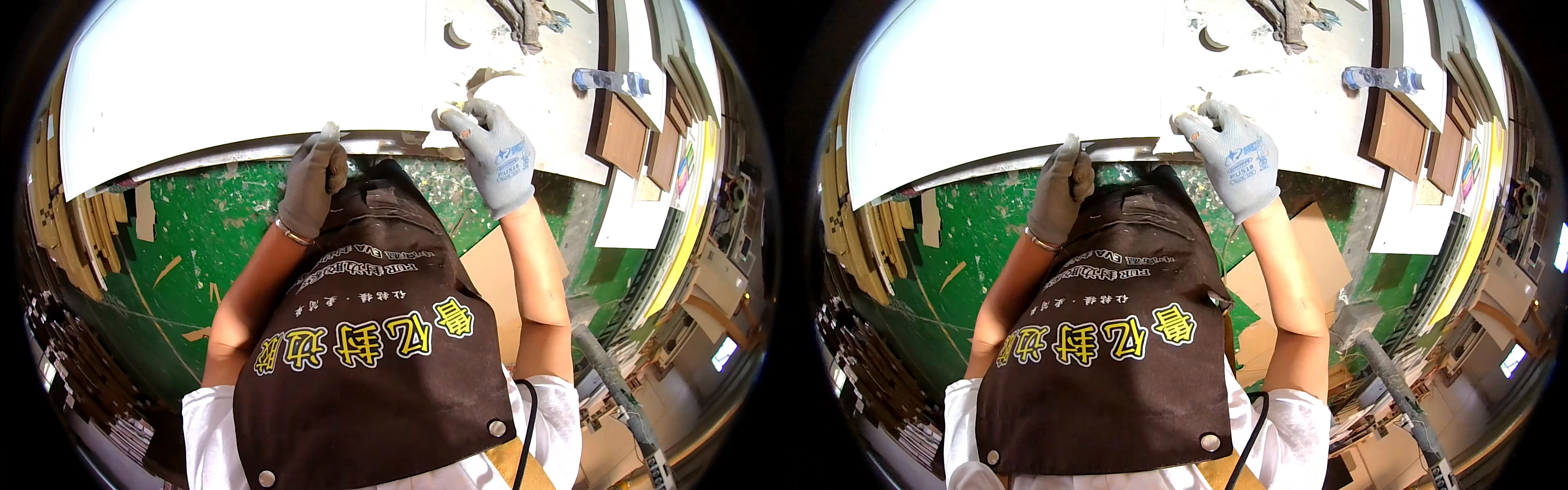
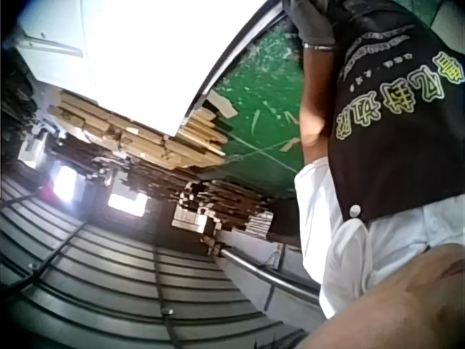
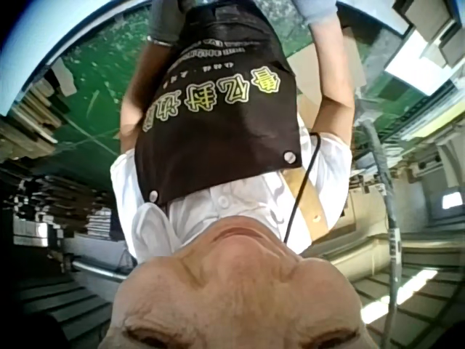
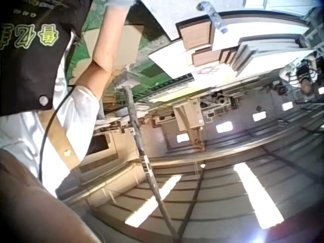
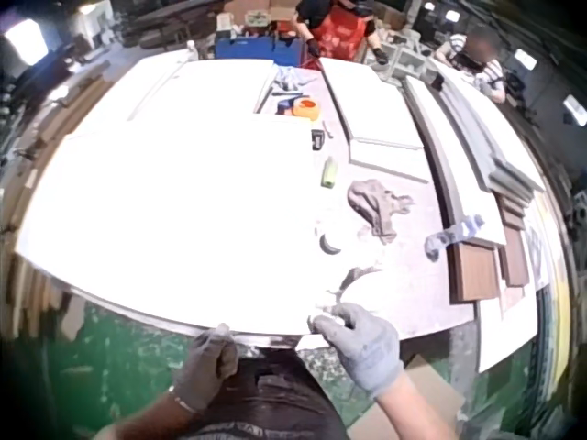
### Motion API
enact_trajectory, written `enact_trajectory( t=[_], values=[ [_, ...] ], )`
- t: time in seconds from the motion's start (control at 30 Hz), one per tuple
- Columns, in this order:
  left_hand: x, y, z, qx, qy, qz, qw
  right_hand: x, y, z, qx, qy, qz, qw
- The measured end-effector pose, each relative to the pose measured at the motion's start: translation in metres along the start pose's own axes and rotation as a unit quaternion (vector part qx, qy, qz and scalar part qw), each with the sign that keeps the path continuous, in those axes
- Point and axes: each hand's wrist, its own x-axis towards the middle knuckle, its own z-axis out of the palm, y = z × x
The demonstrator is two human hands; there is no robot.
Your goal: The person uses a utility knife to trim the edges of a white rectangular board. They repeatedly scrape along the edges to remove excess material, then wipe the surface with a cloth. The person flips the board over to work on different sides.
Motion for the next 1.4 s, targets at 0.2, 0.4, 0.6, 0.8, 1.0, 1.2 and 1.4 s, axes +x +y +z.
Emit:
enact_trajectory(
  t=[0.2, 0.4, 0.6, 0.8, 1.0, 1.2, 1.4],
  values=[
    [-0.003, 0.001, 0.004, 0.008, 0.024, -0.020, 0.999, 0.017, -0.007, -0.008, -0.059, -0.042, -0.001, 0.997],
    [-0.001, 0.001, 0.008, 0.012, 0.033, -0.014, 0.999, 0.019, -0.015, -0.008, -0.117, -0.107, -0.025, 0.987],
    [0.000, 0.005, 0.012, 0.007, 0.042, -0.015, 0.999, 0.013, -0.022, -0.015, -0.095, -0.111, -0.026, 0.989],
    [0.000, 0.003, 0.005, 0.009, 0.019, -0.018, 1.000, -0.005, -0.020, -0.025, -0.114, -0.151, -0.022, 0.982],
    [-0.001, 0.007, 0.003, 0.011, 0.005, -0.036, 0.999, -0.011, -0.024, -0.029, -0.071, -0.096, 0.025, 0.993],
    [-0.001, 0.009, 0.004, 0.022, -0.002, -0.030, 0.999, 0.012, -0.032, -0.015, -0.076, -0.066, 0.042, 0.994],
    [0.000, 0.009, 0.006, 0.014, 0.007, -0.028, 0.999, 0.006, -0.036, -0.018, -0.113, -0.111, 0.031, 0.987]
  ],
)
